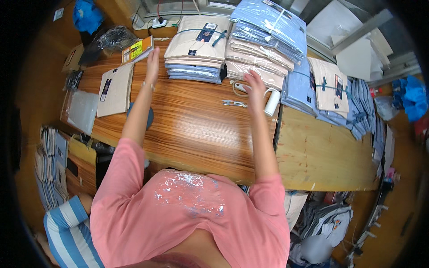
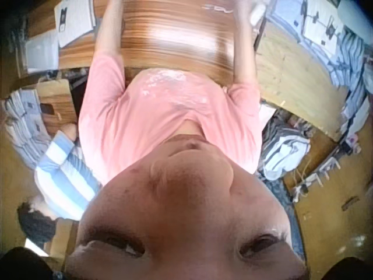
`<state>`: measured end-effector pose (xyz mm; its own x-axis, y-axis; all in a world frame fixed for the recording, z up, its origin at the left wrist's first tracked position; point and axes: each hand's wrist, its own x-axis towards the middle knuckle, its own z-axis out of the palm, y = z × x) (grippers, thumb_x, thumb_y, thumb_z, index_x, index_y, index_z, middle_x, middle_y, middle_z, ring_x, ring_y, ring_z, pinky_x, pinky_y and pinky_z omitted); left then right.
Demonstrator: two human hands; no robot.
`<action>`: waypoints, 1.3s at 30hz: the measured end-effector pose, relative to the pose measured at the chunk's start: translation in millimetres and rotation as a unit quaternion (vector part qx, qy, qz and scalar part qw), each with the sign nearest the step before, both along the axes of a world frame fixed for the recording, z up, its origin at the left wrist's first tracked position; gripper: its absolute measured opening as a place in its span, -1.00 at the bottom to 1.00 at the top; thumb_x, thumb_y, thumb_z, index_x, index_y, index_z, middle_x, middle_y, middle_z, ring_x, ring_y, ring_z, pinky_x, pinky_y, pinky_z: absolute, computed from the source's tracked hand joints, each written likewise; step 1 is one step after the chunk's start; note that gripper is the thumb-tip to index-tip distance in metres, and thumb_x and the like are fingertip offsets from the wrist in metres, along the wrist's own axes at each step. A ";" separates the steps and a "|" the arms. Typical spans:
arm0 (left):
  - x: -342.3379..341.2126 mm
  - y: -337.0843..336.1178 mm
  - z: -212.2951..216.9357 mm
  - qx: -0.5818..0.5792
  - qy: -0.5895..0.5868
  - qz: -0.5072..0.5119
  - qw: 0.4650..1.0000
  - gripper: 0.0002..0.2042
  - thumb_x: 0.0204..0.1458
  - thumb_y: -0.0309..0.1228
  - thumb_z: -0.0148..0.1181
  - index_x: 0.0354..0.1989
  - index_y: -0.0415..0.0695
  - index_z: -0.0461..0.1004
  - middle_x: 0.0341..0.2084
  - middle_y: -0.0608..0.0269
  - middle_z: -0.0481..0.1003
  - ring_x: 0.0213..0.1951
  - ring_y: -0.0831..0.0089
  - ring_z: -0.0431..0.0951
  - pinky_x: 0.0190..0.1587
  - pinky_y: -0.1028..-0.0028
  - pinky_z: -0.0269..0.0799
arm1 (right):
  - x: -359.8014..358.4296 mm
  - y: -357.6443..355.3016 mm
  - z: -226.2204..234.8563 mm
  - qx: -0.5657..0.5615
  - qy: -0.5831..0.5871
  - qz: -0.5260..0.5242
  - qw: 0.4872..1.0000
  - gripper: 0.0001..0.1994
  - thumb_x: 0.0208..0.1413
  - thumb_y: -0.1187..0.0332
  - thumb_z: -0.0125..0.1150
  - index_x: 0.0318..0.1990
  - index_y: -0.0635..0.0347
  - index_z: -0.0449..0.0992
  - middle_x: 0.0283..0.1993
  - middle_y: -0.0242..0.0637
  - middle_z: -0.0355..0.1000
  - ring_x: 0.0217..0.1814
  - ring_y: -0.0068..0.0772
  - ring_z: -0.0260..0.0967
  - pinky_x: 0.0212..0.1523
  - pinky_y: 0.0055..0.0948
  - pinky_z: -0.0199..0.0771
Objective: The person packages folded clothing items by placing them into clear plastic bags and securing them with rubber bands. They handle multiple items, including beige and blue garments, and stack the finished packages on the table.
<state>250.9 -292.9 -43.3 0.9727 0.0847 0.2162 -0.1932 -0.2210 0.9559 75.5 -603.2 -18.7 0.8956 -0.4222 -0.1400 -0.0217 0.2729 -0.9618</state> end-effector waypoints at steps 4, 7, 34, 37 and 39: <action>44.7 -39.9 6.1 -0.092 0.183 -0.180 0.962 -0.44 0.07 -0.05 -0.01 0.03 -0.33 0.26 -0.03 0.11 0.34 0.01 0.38 0.29 0.06 0.47 0.15 | 90.7 21.0 -52.9 -0.177 -0.052 -0.060 0.981 -0.46 0.11 0.10 0.01 0.12 0.36 0.21 0.00 -0.07 0.32 0.00 -0.30 0.26 0.00 -0.44 0.24; 39.2 -11.8 -21.9 -0.099 0.194 -0.221 0.951 -0.38 0.05 -0.05 0.01 0.12 -0.35 0.16 0.03 0.08 0.31 0.05 0.37 0.28 0.10 0.46 0.10 | 96.6 63.9 -47.8 -0.292 0.027 -0.012 0.956 -0.57 0.11 0.07 -0.01 -0.18 0.36 0.37 -0.31 -0.03 0.39 -0.24 -0.32 0.32 -0.26 -0.38 0.28; -237.9 -300.5 135.6 -0.112 -0.119 -0.547 0.821 -0.19 -0.02 -0.39 0.12 0.25 -0.31 -0.35 0.25 -0.15 -0.22 0.29 0.12 -0.18 0.27 0.37 -0.24 | -241.2 -176.1 93.7 -0.278 -0.109 -0.295 0.907 -0.50 0.13 0.33 -0.05 0.20 0.27 0.04 0.13 -0.22 0.15 0.16 -0.43 0.08 0.18 -0.47 0.02; -240.1 -316.3 145.2 -0.071 -0.140 -0.512 0.845 -0.18 -0.01 -0.41 0.10 0.25 -0.33 -0.38 0.27 -0.13 -0.33 0.30 0.09 -0.28 0.28 0.33 -0.34 | -195.9 -284.8 94.7 -0.298 -0.019 -0.236 0.925 -0.47 0.14 0.28 -0.02 0.23 0.28 0.04 0.24 -0.17 0.07 0.23 -0.40 0.03 0.18 -0.51 0.02; -247.8 -294.4 133.8 -0.064 -0.142 -0.507 0.847 -0.20 -0.02 -0.43 0.10 0.26 -0.31 -0.37 0.27 -0.13 -0.28 0.29 0.09 -0.21 0.28 0.29 -0.29 | -150.9 -346.0 76.9 -0.366 0.104 -0.139 0.914 -0.40 0.10 0.09 0.03 0.20 0.27 0.12 0.19 -0.04 0.16 0.20 -0.31 0.12 0.16 -0.47 0.07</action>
